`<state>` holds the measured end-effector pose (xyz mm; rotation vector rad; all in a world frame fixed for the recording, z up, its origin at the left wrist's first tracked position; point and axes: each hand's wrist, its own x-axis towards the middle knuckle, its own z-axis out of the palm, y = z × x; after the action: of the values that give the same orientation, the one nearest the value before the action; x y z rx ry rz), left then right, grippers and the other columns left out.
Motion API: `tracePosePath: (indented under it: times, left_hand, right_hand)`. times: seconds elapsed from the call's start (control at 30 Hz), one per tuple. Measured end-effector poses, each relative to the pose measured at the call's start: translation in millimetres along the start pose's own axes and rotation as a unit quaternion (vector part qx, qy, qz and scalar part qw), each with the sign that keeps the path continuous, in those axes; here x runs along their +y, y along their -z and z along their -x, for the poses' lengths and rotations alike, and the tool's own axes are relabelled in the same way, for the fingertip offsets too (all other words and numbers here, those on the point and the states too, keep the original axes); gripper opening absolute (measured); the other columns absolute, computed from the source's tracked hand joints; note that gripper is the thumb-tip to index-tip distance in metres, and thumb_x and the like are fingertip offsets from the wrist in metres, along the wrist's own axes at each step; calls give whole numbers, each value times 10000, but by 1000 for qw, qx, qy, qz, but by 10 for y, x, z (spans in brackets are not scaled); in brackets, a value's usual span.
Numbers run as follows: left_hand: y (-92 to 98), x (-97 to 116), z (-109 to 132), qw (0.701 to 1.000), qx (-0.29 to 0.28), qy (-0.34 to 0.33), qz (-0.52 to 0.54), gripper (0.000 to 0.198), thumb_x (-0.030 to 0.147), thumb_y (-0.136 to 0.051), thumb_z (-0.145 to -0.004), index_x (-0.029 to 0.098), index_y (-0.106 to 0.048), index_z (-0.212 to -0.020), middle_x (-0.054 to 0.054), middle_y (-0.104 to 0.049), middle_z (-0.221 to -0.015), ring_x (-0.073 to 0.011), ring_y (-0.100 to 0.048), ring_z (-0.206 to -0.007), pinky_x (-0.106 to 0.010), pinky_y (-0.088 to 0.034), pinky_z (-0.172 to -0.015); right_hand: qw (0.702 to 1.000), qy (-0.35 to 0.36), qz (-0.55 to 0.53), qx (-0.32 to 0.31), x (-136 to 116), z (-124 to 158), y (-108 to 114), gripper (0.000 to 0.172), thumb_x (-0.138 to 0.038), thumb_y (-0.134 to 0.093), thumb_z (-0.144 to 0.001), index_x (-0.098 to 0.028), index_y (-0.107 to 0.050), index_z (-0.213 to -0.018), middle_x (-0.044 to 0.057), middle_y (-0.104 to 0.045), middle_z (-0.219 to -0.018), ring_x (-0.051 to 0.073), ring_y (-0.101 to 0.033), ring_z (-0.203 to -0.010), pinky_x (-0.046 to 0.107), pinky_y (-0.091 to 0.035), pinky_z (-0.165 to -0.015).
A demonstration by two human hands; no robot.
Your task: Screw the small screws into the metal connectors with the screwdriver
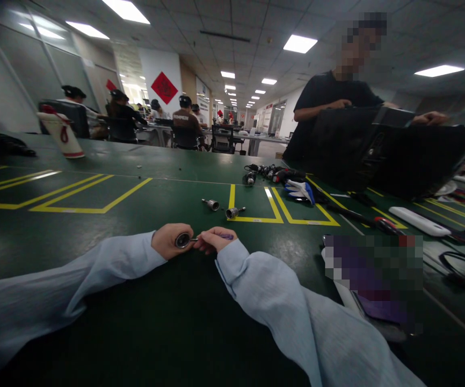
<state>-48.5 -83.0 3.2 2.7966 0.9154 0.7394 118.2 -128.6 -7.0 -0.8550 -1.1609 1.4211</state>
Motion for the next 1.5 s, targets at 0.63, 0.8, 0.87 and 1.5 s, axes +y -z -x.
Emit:
tracePosePath:
  times: [0.63, 0.8, 0.87, 1.5]
  left_hand:
    - [22, 25, 3, 999, 27, 7, 37, 151, 285, -495, -701, 155, -497, -625, 11, -521, -569, -88, -475, -510, -193, -372, -490]
    - [13, 31, 1, 994, 14, 6, 109, 136, 265, -537, -663, 142, -504, -615, 16, -524, -555, -77, -477, -501, -178, -376, -475]
    - [7, 26, 2, 994, 8, 6, 108, 149, 271, -538, -667, 139, -506, -607, 16, -530, -553, -75, -476, -496, -176, -373, -469]
    - [29, 37, 21, 994, 6, -41, 98, 198, 307, -522, -691, 140, -480, -594, 12, -512, -536, -71, -453, -476, -173, -354, -453]
  right_hand:
    - [999, -12, -32, -22, -7, 12, 15, 229, -358, -668, -576, -135, -626, -615, 24, -660, -578, 92, -571, -494, 189, -398, -443]
    - [997, -16, -65, -45, -14, 6, 31, 258, -381, -678, -560, -137, -622, -624, 26, -670, -596, 91, -575, -495, 189, -403, -450]
    - [998, 3, -58, -33, -17, 16, 19, 244, -377, -667, -580, -143, -614, -627, 25, -666, -589, 92, -569, -495, 193, -402, -448]
    - [973, 168, 159, 16, -32, 179, -133, 161, -242, -541, -694, -153, -586, -568, 12, -619, -533, 100, -545, -507, 223, -430, -516]
